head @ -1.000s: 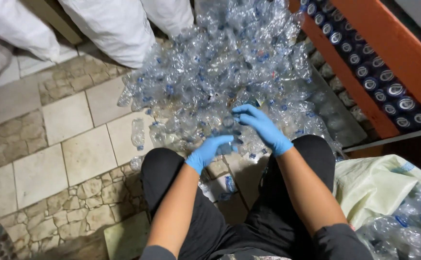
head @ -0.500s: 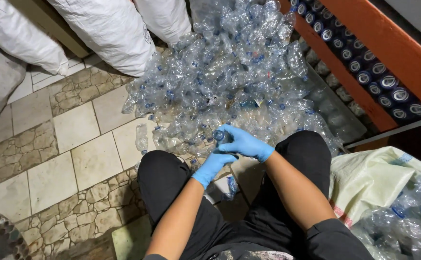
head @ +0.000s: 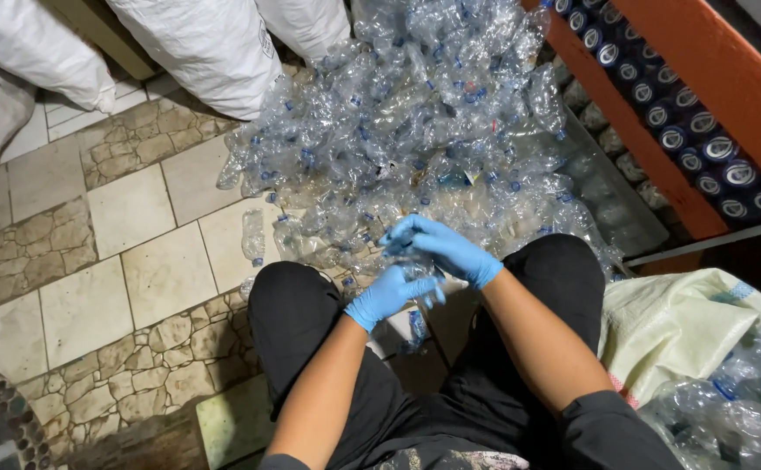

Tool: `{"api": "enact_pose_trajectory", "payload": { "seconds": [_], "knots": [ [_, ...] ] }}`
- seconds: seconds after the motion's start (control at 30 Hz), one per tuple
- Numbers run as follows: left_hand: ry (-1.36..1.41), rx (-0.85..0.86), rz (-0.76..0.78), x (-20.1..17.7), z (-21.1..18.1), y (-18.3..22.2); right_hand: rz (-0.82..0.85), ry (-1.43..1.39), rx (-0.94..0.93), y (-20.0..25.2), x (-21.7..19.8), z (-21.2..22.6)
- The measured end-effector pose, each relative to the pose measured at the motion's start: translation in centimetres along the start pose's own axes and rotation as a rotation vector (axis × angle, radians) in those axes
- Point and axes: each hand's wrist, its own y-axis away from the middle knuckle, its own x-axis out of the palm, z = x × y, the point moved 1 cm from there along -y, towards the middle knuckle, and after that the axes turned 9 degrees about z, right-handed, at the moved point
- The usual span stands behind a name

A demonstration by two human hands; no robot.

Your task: The person is manually crushing empty plastic bottles and placing them into a large white recycling bag.

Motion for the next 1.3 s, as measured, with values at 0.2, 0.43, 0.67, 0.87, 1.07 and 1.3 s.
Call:
{"api": "enact_pose_trajectory", "payload": {
  "seconds": [0.2, 0.43, 0.67, 0.87, 1.07, 1.3],
  "knots": [
    [0.403, -0.098, 0.270, 2.8, -1.1, 2.5, 0.382, -0.710, -0.259, -0.2, -3.8, -8.1],
    [0.588, -0.064, 0.207, 1.0, 5.3, -1.5, -0.257, -0.463, 0.204, -0.2, -1.4, -1.4],
    [0.335, -0.122, -0.163, 0.8, 4.3, -2.7, -0.543, -0.220, 0.099, -1.7, -2.9, -1.8],
    [-0.234, -0.327, -0.329, 1.3, -2.5, -1.2, -0.703, 0.070, 0.072, -3.2, -4.9, -6.4],
    [-0.716, -0.486, -0.297, 1.0, -3.3, -1.5, -0.724, 0.476, 0.195, -3.7, -1.9, -4.5],
    [-0.137, -0.159, -0.189, 0.3, -1.4, 0.3, -0.416, 0.287, 0.224, -1.7, -1.3, -1.3]
  ]
}}
